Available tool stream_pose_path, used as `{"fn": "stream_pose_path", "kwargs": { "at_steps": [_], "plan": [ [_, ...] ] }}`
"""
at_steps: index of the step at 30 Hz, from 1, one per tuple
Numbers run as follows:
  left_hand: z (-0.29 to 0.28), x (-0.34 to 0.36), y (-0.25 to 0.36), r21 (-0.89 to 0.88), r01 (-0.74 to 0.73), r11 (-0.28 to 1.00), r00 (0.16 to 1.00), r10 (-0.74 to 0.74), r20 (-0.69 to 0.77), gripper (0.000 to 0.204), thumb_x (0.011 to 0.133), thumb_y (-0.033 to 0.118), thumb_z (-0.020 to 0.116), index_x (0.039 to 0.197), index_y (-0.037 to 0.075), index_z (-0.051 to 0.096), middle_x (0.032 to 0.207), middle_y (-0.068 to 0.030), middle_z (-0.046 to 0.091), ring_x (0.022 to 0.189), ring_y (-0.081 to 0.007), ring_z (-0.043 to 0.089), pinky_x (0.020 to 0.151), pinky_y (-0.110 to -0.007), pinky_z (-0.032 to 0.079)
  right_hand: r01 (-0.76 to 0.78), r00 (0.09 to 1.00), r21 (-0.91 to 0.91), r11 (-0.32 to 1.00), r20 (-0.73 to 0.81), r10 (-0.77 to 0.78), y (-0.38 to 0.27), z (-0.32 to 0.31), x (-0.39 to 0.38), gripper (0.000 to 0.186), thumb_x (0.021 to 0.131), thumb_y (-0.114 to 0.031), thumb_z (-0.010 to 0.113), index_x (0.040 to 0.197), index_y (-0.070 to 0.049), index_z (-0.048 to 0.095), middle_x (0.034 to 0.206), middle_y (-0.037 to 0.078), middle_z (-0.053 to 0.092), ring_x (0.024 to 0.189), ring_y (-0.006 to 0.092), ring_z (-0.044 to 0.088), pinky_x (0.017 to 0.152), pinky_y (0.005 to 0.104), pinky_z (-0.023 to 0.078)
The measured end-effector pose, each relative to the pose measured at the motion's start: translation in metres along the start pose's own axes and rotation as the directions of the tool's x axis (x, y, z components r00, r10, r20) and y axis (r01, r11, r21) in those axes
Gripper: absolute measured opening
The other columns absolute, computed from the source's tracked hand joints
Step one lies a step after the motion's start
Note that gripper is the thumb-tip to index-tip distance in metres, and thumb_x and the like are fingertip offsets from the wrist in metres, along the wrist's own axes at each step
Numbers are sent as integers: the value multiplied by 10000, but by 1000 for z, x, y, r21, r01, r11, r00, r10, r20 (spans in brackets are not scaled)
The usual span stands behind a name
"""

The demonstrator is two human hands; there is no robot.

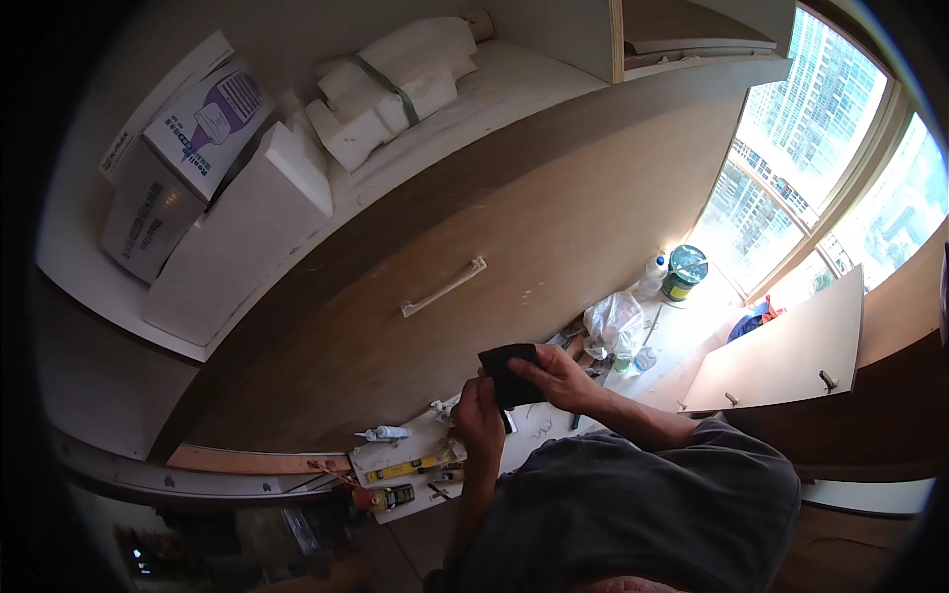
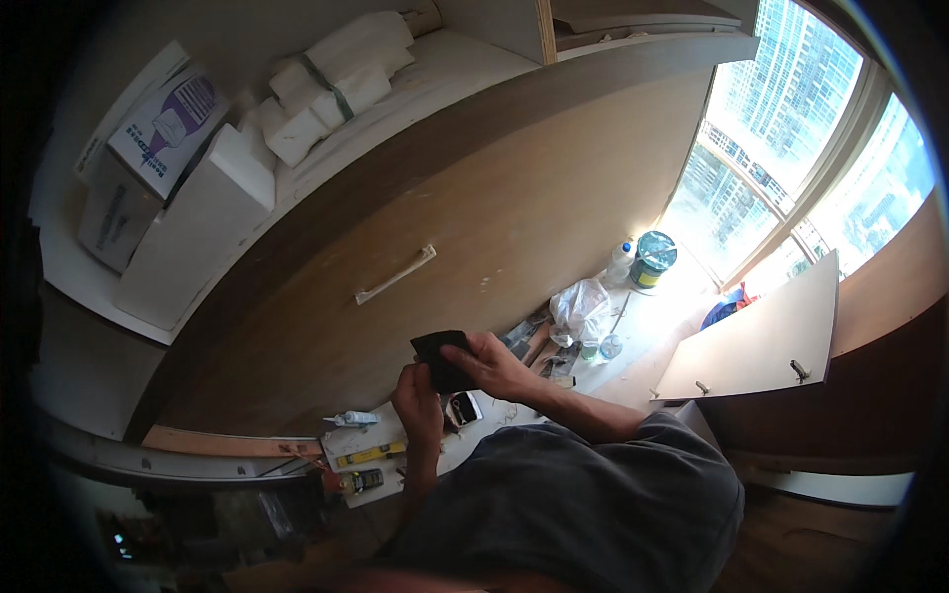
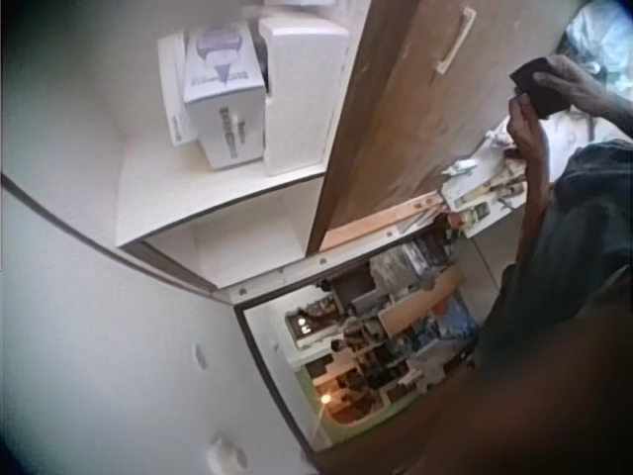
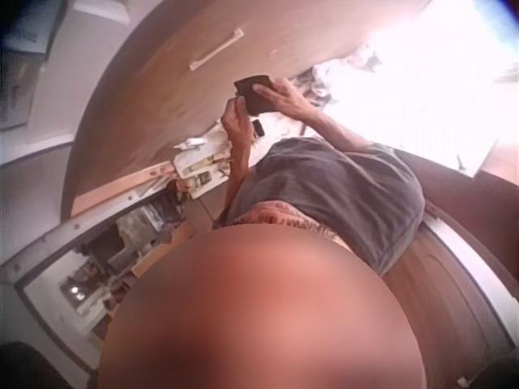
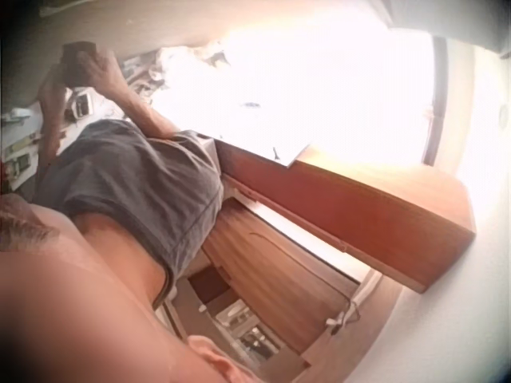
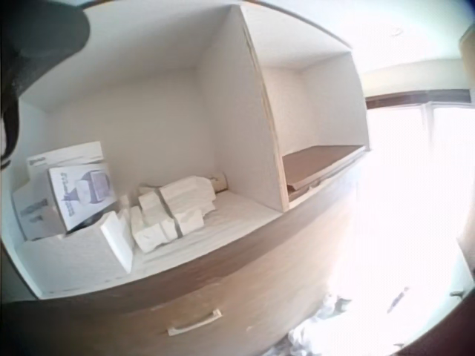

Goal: The person hammers a metal bracket into a cabinet and then uses a sanding block to smooth the cabinet edge. The person handles a hammer, metal bracket, and sanding block while working on the cabinet interior.

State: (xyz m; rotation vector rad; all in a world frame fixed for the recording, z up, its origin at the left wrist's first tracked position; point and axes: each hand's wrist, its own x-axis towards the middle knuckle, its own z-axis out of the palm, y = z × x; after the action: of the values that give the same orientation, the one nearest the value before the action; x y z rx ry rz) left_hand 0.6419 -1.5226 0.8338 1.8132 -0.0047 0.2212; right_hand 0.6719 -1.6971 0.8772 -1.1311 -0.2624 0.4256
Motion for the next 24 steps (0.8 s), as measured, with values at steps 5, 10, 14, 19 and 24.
{"fn": "stream_pose_path", "kwargs": {
  "at_steps": [5, 10, 14, 19, 24],
  "plan": [
    [-52, 63, 59, 277, -466, 840, 879, 474, 40, 252, 972, 118, 695, 1191, 1, 647, 1070, -158, 746, 979, -254, 731, 807, -355, 564, 390, 633, -738, 551, -219, -742, -100, -61, 6, 323, 1063, -65, 486, 1357, 0, 603, 1196, 202, 717, 1091, 232, 712, 933, 344, 552],
    [-123, 138, 141, 621, -714, 324, 438, 898, 35, 287, 979, 68, 661, 1258, 14, 625, 1234, -142, 693, 1081, -284, 687, 897, -387, 550, 191, 314, -940, -284, 332, -889, -203, -116, 45, 511, 932, 63, 605, 1416, -100, 585, 1314, 167, 659, 1199, 339, 657, 962, 454, 558],
    [-163, 170, 174, 743, -654, 138, 289, 954, 78, 299, 985, 90, 660, 1275, 27, 619, 1247, -138, 672, 1119, -316, 664, 945, -405, 535, 12, 321, -819, -574, 547, -774, -226, -121, 75, 560, 888, 83, 604, 1417, -99, 583, 1422, 133, 591, 1356, 322, 539, 1133, 478, 453],
    [-169, 187, 157, 805, -587, -87, 299, 901, 315, 421, 972, 249, 703, 1335, 55, 611, 1327, -113, 625, 1231, -311, 602, 1020, -423, 476, -11, 416, -878, -478, 430, -801, -209, -143, 97, 567, 883, 107, 565, 1417, -82, 576, 1455, 145, 564, 1377, 315, 515, 1182, 482, 405],
    [-166, 199, 132, 795, -590, -144, 222, 917, 331, 480, 981, 332, 679, 1382, 77, 612, 1362, -72, 620, 1250, -265, 596, 1038, -413, 440, -90, 351, -913, -397, 344, -871, -197, -133, 108, 503, 886, 74, 566, 1371, -54, 610, 1411, 162, 599, 1364, 328, 529, 1178, 479, 408]
  ]
}}
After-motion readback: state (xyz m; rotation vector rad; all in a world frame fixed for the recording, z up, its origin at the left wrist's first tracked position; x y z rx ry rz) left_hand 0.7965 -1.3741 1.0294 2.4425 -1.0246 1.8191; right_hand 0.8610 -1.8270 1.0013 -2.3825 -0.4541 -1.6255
